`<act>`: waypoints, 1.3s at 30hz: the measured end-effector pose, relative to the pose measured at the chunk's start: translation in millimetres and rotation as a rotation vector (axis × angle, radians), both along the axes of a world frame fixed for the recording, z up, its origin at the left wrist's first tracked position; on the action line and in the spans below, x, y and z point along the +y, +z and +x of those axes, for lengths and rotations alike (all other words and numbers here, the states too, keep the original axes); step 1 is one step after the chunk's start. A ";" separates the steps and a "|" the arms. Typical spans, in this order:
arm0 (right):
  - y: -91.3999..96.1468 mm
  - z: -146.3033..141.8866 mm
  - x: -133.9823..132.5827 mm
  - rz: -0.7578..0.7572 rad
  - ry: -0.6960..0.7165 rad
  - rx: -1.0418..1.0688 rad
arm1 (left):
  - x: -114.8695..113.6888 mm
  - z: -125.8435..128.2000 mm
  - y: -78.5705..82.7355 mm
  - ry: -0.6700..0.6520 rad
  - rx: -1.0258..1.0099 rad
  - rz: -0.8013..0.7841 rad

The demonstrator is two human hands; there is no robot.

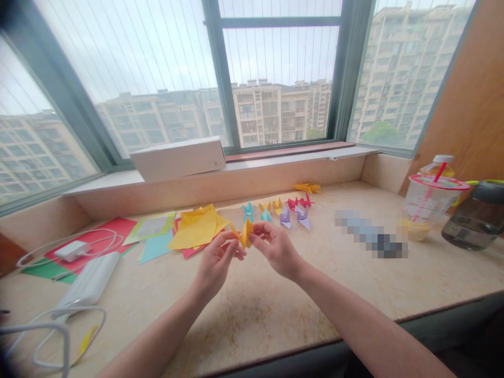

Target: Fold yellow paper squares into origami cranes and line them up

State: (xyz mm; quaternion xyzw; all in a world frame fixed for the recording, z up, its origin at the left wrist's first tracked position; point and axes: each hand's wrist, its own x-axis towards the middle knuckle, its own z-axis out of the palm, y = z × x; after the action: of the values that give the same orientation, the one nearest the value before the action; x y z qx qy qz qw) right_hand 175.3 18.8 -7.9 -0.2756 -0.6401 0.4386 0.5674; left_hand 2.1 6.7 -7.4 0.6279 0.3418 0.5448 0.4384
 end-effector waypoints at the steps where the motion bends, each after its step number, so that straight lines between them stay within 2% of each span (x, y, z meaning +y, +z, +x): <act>1: 0.0 -0.4 -0.5 -0.006 0.018 0.003 | 0.6 -0.2 -0.1 0.001 -0.006 -0.001; 4: -0.7 -2.3 -2.5 -0.008 0.067 -0.018 | 0.9 -0.4 1.7 0.003 -0.009 -0.022; 10: -1.8 -4.9 -4.6 0.041 0.008 -0.091 | -0.7 0.0 5.1 0.045 -0.055 -0.068; 15: -1.3 -6.2 -5.8 0.036 0.023 -0.090 | -0.1 -0.6 4.4 0.052 -0.021 -0.046; 17: -2.9 -6.3 -4.8 0.017 0.013 -0.065 | -1.3 -1.2 4.7 0.053 0.008 -0.015; 22: -6.9 -5.6 -1.6 -0.019 -0.045 -0.021 | -5.0 -2.3 3.6 0.055 0.148 0.182; 25: -6.6 -5.4 -1.5 -0.033 -0.075 -0.018 | -3.8 -1.8 0.6 0.099 0.176 0.208; 29: -4.6 -4.9 -1.6 -0.066 -0.074 0.002 | -1.6 -0.8 -1.1 0.097 0.152 0.150; 34: -2.9 -3.6 0.1 -0.092 -0.048 0.047 | -1.8 0.5 2.2 0.030 -0.016 0.011; 39: -3.9 -3.8 2.5 -0.104 -0.042 0.059 | -0.8 0.8 4.9 0.034 -0.132 -0.061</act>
State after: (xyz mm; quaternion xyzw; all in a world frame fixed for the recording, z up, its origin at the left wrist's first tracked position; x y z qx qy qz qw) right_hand 171.5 21.2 -11.9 -0.3050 -0.5933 0.4673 0.5802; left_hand 2.9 6.0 -2.5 0.5711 0.3392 0.5817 0.4695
